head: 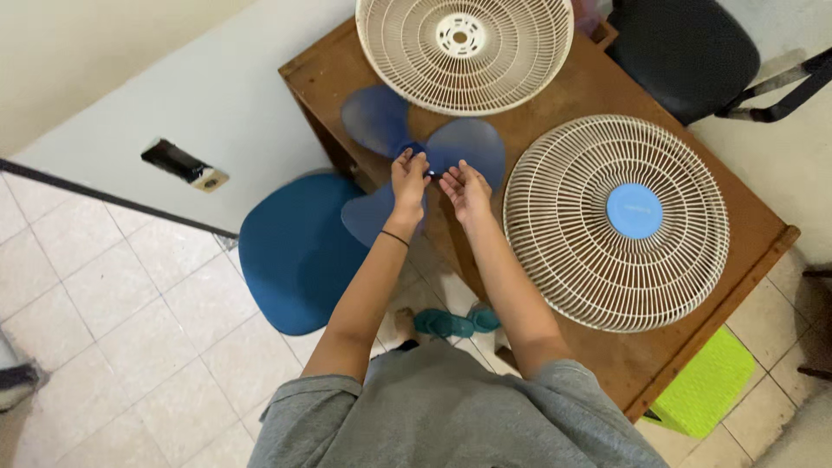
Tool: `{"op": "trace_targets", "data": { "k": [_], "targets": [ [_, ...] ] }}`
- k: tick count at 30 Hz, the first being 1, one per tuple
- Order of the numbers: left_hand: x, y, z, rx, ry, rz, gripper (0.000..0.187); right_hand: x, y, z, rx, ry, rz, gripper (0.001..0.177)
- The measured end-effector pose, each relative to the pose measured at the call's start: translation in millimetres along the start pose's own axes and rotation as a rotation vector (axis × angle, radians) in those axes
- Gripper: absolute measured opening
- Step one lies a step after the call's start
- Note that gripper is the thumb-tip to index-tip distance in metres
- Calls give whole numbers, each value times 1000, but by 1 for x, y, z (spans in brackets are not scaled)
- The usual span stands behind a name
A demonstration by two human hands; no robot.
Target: The person assembles a standing electric fan by hand. They remove the front grille, detach the fan blades, and then reattach the blades and grille to the fan stand.
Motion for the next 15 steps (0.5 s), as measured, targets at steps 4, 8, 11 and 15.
{"op": "trace_targets", "data": {
  "k": [4,8,11,15],
  "targets": [
    [-49,-10,-14,-22,18,89,67,-40,-15,-2,-27,34,22,27],
    [-90,-17,-24,-12,64,126,71,-82,-28,-3,-39,83,47,28],
    [-117,-21,-32,-42,64,137,71,-109,-36,-4,-35,133,63,28],
    [-142,-21,-47,-53,29,127,64,-131,-50,-13,-14,147,144,30]
  ]
}}
Point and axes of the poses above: each hand's wrist, its own x-axis away from the middle knuckle, its own z-axis out of the back of the hand, y = z × x, the point moved 5 cm from there along -x, towards the middle knuckle, and after that the axes turned 15 degrees about x, right-handed, at the moved point
